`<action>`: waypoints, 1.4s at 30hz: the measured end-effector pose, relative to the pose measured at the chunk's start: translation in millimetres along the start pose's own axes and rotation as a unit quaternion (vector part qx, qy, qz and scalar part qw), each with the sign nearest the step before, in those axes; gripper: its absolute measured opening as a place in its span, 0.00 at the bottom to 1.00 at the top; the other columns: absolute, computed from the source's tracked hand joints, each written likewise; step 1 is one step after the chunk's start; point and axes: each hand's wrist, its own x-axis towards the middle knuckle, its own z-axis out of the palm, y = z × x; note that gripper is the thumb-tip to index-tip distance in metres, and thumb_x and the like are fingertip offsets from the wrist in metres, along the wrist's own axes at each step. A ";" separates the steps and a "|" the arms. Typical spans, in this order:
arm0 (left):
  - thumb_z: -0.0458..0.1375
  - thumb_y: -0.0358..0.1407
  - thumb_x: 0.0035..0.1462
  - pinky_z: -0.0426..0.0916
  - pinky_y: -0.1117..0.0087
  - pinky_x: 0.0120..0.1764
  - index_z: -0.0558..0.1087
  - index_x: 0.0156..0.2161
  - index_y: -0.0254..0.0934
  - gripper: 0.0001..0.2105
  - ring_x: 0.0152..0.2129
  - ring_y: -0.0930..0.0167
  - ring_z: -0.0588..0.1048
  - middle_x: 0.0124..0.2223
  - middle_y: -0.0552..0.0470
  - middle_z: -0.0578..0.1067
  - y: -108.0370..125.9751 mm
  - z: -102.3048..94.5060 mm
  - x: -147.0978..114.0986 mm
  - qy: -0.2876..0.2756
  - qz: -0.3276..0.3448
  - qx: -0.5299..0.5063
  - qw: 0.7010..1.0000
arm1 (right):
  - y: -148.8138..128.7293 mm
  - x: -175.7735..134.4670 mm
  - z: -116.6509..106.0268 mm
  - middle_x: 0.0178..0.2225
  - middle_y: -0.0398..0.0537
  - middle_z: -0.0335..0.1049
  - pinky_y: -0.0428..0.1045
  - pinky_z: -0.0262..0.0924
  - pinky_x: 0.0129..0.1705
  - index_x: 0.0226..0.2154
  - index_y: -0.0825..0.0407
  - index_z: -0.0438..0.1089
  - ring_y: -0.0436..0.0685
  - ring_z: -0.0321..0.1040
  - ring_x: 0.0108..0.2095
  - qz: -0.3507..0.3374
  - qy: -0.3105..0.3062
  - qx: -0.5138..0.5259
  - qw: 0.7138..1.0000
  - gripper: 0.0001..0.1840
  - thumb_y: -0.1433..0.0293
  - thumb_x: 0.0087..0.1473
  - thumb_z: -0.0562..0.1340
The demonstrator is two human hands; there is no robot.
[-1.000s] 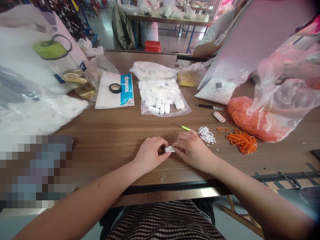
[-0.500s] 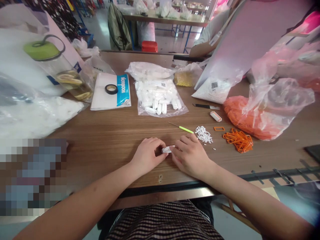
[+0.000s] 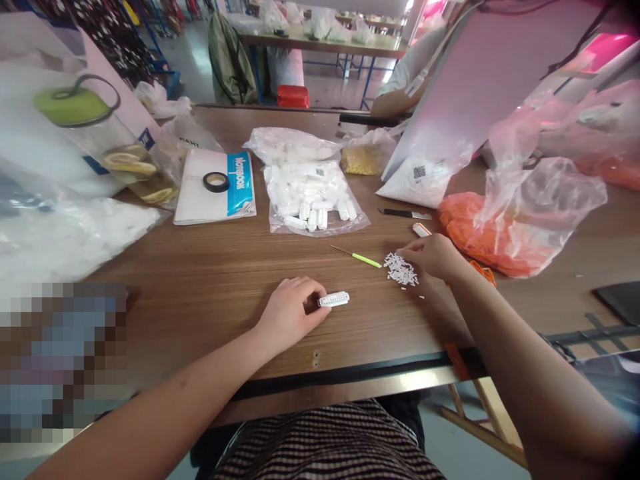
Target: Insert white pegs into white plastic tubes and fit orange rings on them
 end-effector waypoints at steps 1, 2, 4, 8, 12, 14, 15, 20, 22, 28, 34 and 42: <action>0.64 0.34 0.54 0.62 0.63 0.40 0.72 0.35 0.40 0.05 0.29 0.70 0.68 0.31 0.56 0.73 0.2 -0.3 0.0 -0.001 0.000 0.001 1.000 | -0.2 -0.1 2.1 0.18 0.45 0.72 0.48 0.57 0.26 0.24 0.51 0.80 0.54 0.67 0.23 0.007 0.002 0.010 1.000 0.17 0.55 0.46 0.65; 0.64 0.34 0.54 0.62 0.63 0.40 0.72 0.35 0.40 0.05 0.29 0.70 0.69 0.31 0.56 0.73 0.4 -0.6 0.0 -0.002 0.000 0.002 1.000 | -0.7 -0.1 3.7 0.18 0.45 0.72 0.48 0.57 0.26 0.24 0.52 0.80 0.54 0.67 0.22 0.013 0.004 0.017 1.000 0.17 0.55 0.45 0.65; 0.63 0.34 0.54 0.62 0.63 0.40 0.71 0.35 0.40 0.05 0.29 0.70 0.69 0.31 0.56 0.73 0.7 -1.2 0.0 -0.004 0.000 0.003 1.000 | -1.4 1.3 4.8 0.19 0.45 0.73 0.48 0.58 0.26 0.24 0.52 0.80 0.54 0.67 0.23 0.014 0.002 0.025 1.000 0.15 0.57 0.44 0.67; 0.64 0.34 0.54 0.62 0.63 0.40 0.71 0.34 0.40 0.05 0.29 0.70 0.69 0.31 0.56 0.73 1.2 -1.3 -0.2 -0.004 -0.001 0.002 1.000 | -0.5 9.2 1.4 0.22 0.46 0.76 0.48 0.61 0.29 0.23 0.52 0.80 0.55 0.70 0.26 -0.006 -0.022 0.027 0.999 0.11 0.61 0.43 0.68; 0.64 0.33 0.54 0.62 0.64 0.40 0.72 0.35 0.40 0.05 0.29 0.70 0.69 0.31 0.56 0.73 2.0 -1.2 -0.6 -0.005 -0.006 0.001 1.000 | -3.2 17.0 -0.4 0.21 0.46 0.76 0.47 0.60 0.27 0.21 0.51 0.79 0.55 0.70 0.25 -0.020 -0.032 -0.002 0.999 0.07 0.66 0.42 0.68; 0.64 0.33 0.53 0.62 0.64 0.40 0.72 0.35 0.40 0.05 0.29 0.70 0.69 0.32 0.56 0.73 2.5 -1.4 -0.7 -0.004 -0.008 0.000 1.000 | -6.0 19.1 0.8 0.19 0.46 0.74 0.47 0.60 0.27 0.19 0.52 0.78 0.55 0.69 0.24 -0.031 -0.031 -0.006 0.999 0.05 0.68 0.40 0.67; 0.64 0.33 0.53 0.62 0.64 0.40 0.72 0.34 0.40 0.05 0.28 0.70 0.69 0.32 0.57 0.73 2.7 -1.6 -0.6 -0.004 -0.009 0.000 1.000 | -7.0 19.8 1.9 0.19 0.45 0.74 0.47 0.59 0.27 0.19 0.52 0.78 0.54 0.69 0.24 -0.034 -0.031 -0.004 0.999 0.04 0.69 0.39 0.67; 0.64 0.33 0.53 0.62 0.63 0.41 0.72 0.34 0.40 0.05 0.28 0.70 0.68 0.31 0.56 0.73 2.9 -1.8 0.0 -0.005 -0.009 0.002 1.000 | -2.9 21.1 8.0 0.20 0.45 0.74 0.46 0.59 0.26 0.22 0.54 0.78 0.53 0.69 0.24 -0.033 -0.022 0.039 0.998 0.07 0.68 0.41 0.65; 0.64 0.33 0.53 0.62 0.63 0.41 0.72 0.35 0.40 0.05 0.28 0.70 0.69 0.32 0.56 0.73 2.6 -1.5 0.1 -0.003 -0.006 0.001 1.000 | -0.2 19.0 8.4 0.22 0.45 0.75 0.46 0.60 0.26 0.25 0.55 0.78 0.52 0.69 0.24 -0.029 -0.013 0.062 0.998 0.10 0.65 0.44 0.64; 0.64 0.34 0.54 0.63 0.62 0.41 0.72 0.35 0.40 0.05 0.30 0.69 0.69 0.33 0.56 0.74 0.7 -0.7 -0.6 -0.002 -0.001 -0.004 1.000 | -31.0 -21.8 11.2 0.24 0.46 0.74 0.47 0.59 0.27 0.27 0.53 0.75 0.52 0.66 0.25 -0.098 -0.018 0.209 0.973 0.14 0.59 0.47 0.66; 0.64 0.35 0.53 0.63 0.62 0.41 0.72 0.35 0.40 0.05 0.29 0.69 0.69 0.32 0.56 0.73 0.4 0.2 -0.8 0.000 0.001 -0.002 1.000 | -88.2 -77.0 36.3 0.27 0.43 0.72 0.47 0.60 0.30 0.29 0.52 0.72 0.49 0.65 0.27 -0.244 -0.140 0.225 0.933 0.07 0.67 0.54 0.61; 0.64 0.35 0.54 0.62 0.63 0.40 0.71 0.35 0.40 0.05 0.29 0.70 0.70 0.32 0.56 0.73 -0.1 0.5 0.1 0.008 0.012 0.002 1.000 | -96.2 -78.7 50.4 0.25 0.42 0.68 0.47 0.56 0.29 0.28 0.52 0.72 0.48 0.61 0.24 -0.305 -0.124 0.181 0.927 0.06 0.73 0.54 0.60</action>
